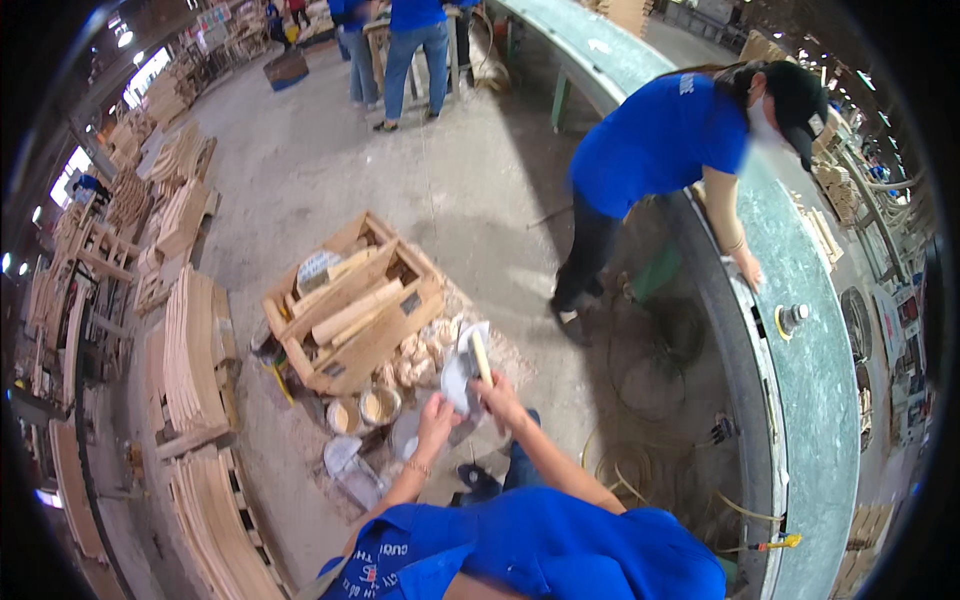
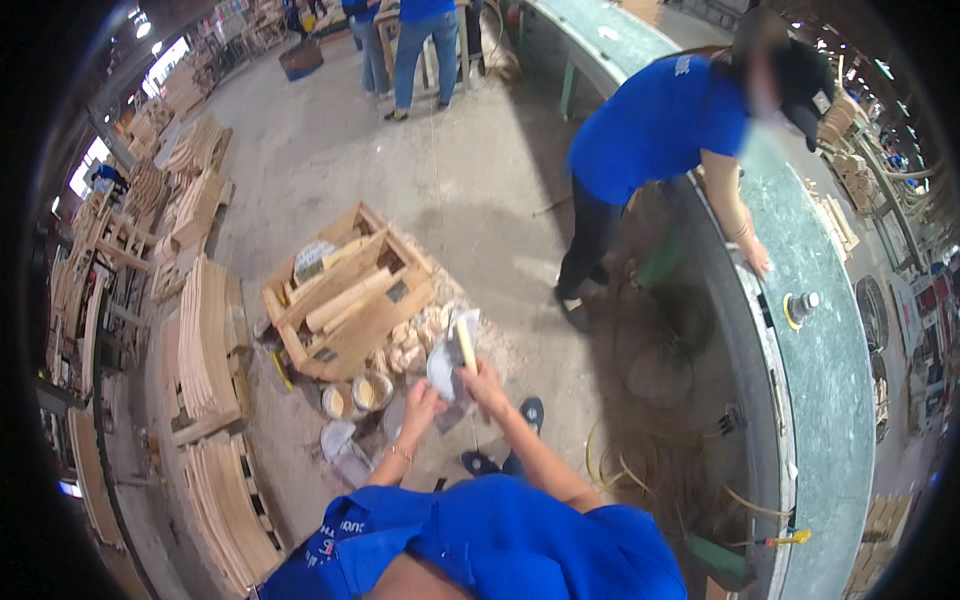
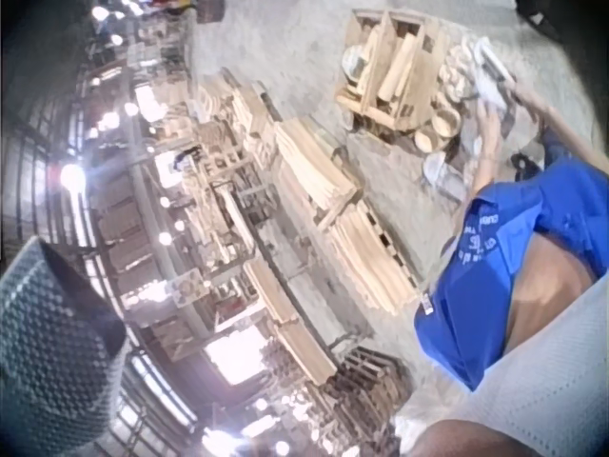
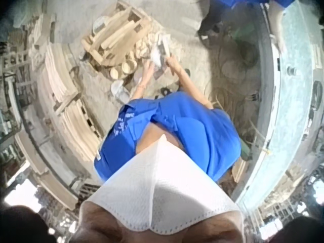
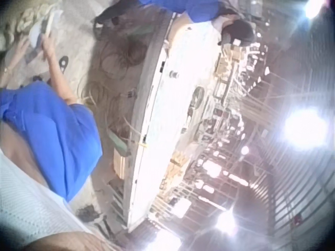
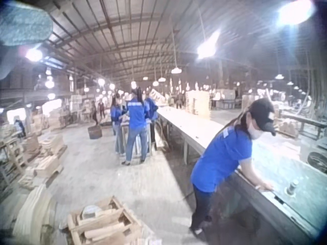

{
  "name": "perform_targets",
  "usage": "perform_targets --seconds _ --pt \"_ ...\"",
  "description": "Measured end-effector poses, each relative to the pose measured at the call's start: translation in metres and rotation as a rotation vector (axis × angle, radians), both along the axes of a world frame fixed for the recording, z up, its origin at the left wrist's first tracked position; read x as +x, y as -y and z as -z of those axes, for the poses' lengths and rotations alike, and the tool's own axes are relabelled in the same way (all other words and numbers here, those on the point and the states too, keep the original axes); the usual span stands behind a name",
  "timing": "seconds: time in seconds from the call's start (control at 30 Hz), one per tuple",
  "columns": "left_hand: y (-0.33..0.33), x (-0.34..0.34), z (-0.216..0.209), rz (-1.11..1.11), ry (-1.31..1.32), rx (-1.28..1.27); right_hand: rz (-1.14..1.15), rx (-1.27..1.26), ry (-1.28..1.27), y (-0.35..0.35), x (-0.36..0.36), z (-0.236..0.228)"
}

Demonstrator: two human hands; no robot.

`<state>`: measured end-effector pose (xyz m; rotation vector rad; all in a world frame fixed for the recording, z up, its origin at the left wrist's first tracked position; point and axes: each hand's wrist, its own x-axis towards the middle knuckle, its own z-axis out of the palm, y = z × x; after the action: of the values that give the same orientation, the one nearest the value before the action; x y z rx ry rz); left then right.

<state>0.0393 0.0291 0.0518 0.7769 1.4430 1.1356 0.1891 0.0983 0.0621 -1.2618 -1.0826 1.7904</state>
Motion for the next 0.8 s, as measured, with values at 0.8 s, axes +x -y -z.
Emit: perform_targets --seconds 0.8 --pt "-0.043 -0.005 0.019 0.437 -0.525 -0.355 -0.419 0.549 1.013 0.067 0.048 0.023"
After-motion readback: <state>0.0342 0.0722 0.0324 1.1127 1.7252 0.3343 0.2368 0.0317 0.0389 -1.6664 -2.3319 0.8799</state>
